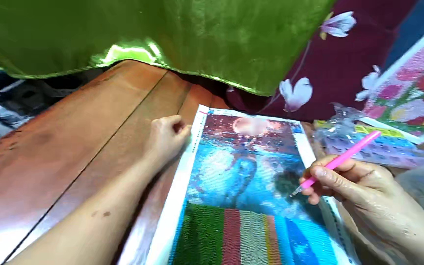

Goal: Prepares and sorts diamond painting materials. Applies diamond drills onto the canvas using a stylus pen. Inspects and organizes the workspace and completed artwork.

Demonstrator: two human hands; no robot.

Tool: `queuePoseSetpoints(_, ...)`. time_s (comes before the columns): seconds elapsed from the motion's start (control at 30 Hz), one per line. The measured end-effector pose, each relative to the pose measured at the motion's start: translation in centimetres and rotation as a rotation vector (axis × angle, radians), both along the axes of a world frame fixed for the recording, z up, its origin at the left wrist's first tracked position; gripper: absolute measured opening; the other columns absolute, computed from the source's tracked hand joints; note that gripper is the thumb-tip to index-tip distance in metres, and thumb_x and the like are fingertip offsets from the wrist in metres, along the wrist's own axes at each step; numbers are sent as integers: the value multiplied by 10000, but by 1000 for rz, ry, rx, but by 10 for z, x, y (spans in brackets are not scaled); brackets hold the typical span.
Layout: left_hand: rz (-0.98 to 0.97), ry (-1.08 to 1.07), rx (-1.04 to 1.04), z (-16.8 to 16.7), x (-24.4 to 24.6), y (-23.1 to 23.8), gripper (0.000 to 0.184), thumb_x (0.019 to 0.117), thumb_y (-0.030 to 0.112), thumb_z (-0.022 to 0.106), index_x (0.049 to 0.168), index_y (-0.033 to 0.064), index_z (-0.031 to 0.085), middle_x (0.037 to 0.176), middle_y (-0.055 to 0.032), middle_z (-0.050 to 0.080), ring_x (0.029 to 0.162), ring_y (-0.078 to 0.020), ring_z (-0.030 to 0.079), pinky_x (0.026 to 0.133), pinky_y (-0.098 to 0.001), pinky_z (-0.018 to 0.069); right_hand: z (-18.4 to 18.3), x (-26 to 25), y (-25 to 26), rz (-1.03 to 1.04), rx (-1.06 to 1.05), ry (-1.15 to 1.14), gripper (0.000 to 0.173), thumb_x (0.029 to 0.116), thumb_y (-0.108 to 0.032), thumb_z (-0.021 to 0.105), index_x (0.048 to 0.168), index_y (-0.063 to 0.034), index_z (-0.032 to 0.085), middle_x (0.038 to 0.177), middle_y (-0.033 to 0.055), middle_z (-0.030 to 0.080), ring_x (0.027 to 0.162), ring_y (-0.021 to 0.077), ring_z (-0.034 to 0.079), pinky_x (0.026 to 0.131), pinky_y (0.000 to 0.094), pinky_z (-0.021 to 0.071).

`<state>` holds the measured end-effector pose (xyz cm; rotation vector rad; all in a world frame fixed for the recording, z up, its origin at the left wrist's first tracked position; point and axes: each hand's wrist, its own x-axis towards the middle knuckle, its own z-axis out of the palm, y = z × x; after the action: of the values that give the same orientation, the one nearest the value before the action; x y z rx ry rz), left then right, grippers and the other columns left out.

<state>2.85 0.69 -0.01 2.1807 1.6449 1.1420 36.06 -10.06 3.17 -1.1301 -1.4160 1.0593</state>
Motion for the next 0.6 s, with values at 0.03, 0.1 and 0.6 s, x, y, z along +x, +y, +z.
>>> queuePoseSetpoints(0.03, 9, 1, 11, -1, 0, 0, 194, 967, 104, 650, 877, -64, 689, 762, -171, 665, 689, -255, 650, 678, -475, 537, -2, 9, -4, -50, 24, -27, 152, 972, -110, 608, 865, -162, 704, 747, -17, 726, 600, 67, 682, 571, 198, 594)
queuePoseSetpoints(0.1, 26, 0, 20, -1, -1, 1, 197, 967, 115, 650, 861, -48, 685, 736, -150, 655, 659, -237, 637, 652, -466, 527, -7, 23, -11, -124, 50, -76, 129, 960, -117, 620, 870, -164, 698, 734, -31, 722, 600, 59, 682, 570, 197, 593)
queuePoseSetpoints(0.6, 50, 8, 27, -4, -4, 0, 213, 960, 166, 628, 848, -9, 677, 703, -79, 621, 612, -134, 575, 609, -381, 480, -26, 45, -34, -141, 99, -343, 102, 932, -251, 660, 867, -178, 687, 730, -79, 701, 607, 29, 673, 564, 179, 583)
